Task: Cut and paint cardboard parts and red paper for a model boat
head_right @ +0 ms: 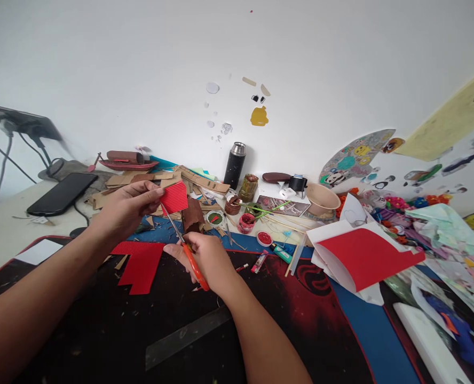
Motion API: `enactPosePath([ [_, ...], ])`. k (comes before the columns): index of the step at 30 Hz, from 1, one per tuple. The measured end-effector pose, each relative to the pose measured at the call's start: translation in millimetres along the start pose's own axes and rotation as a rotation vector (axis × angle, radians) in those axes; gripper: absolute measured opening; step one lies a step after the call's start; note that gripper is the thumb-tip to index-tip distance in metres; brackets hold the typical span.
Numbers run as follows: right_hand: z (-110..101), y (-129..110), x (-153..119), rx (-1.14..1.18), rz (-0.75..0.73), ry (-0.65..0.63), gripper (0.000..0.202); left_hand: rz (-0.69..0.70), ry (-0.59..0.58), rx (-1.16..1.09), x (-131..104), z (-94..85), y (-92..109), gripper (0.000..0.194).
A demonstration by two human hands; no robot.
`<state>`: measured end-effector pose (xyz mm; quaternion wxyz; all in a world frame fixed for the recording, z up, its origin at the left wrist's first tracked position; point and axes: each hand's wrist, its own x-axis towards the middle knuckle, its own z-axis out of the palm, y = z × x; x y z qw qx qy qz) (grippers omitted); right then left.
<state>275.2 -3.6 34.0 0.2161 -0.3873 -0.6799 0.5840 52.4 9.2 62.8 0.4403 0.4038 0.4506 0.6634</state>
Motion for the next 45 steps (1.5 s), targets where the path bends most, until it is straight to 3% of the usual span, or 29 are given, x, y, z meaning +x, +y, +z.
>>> enactPosePath([
  [13, 1.2, -2.6, -2.3, -0.064, -0.015, 0.015, 0.048, 0.013, 0.016, 0.027, 0.6, 1.2, -0.7, 0.034],
  [29, 0.0, 2.2, -0.5, -0.323, -0.107, 0.096, 0.045, -0.005, 0.016, 0.059, -0.7, 0.4, -1.6, 0.03],
  [40, -3.3, 11.1, -0.5, -0.143, -0.079, -0.002, 0.042, -0.016, -0.021, 0.089, -1.0, -0.3, -2.5, 0.033],
  [45, -1.6, 10.7, -3.3, -0.051, -0.052, -0.086, 0.045, 0.012, 0.099, -0.02, 3.3, -3.7, -3.5, 0.036],
])
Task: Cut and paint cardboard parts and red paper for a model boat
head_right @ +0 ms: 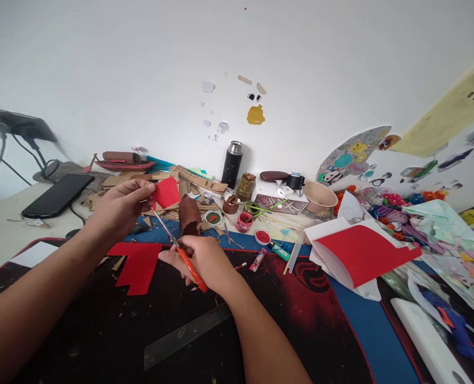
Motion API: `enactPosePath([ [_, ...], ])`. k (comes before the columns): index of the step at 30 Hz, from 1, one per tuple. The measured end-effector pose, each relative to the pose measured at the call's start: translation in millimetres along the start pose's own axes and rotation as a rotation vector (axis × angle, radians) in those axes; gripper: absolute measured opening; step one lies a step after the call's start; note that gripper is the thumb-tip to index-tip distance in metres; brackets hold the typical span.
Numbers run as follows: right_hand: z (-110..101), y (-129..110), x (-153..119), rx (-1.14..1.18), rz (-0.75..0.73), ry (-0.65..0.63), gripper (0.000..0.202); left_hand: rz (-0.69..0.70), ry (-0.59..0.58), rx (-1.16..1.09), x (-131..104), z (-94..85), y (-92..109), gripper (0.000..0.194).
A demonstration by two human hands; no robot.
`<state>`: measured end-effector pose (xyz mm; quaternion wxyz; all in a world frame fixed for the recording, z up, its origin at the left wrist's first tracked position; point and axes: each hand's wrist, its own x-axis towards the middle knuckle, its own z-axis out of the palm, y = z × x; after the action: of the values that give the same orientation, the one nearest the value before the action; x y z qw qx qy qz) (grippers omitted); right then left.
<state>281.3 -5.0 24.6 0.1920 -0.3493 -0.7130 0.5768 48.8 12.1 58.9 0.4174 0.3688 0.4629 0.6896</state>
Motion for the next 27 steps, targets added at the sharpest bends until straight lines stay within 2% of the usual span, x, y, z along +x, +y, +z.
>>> enactPosePath([
  [2, 2.2, -3.5, -1.9, 0.008, -0.006, -0.031, 0.043, 0.002, 0.047, -0.029, 2.5, -2.6, 0.5, 0.039],
  [4, 3.6, -7.4, -2.8, 0.039, -0.034, -0.008, 0.041, 0.009, 0.073, -0.039, 4.3, -4.9, 1.1, 0.042],
  [8, -0.5, -11.4, 0.2, 0.21, -0.113, 0.209, 0.04, 0.017, 0.069, -0.046, 3.1, -4.5, 2.6, 0.047],
  [11, -9.1, -11.4, 4.6, 0.31, -0.155, 0.36, 0.044, 0.007, -0.032, 0.002, -2.6, -0.1, 5.0, 0.045],
  [14, -15.9, -12.2, 7.0, 0.303, -0.161, 0.438, 0.048, 0.012, -0.145, 0.152, -9.8, 4.5, 9.2, 0.041],
  [19, -15.6, -12.2, 7.7, 0.303, -0.147, 0.428, 0.049, 0.041, -0.313, 0.351, -18.0, 9.7, 9.2, 0.043],
  [27, -13.7, -7.3, 11.4, 0.306, -0.118, 0.426, 0.041, 0.056, -0.514, 0.376, -27.2, 20.0, -1.5, 0.034],
])
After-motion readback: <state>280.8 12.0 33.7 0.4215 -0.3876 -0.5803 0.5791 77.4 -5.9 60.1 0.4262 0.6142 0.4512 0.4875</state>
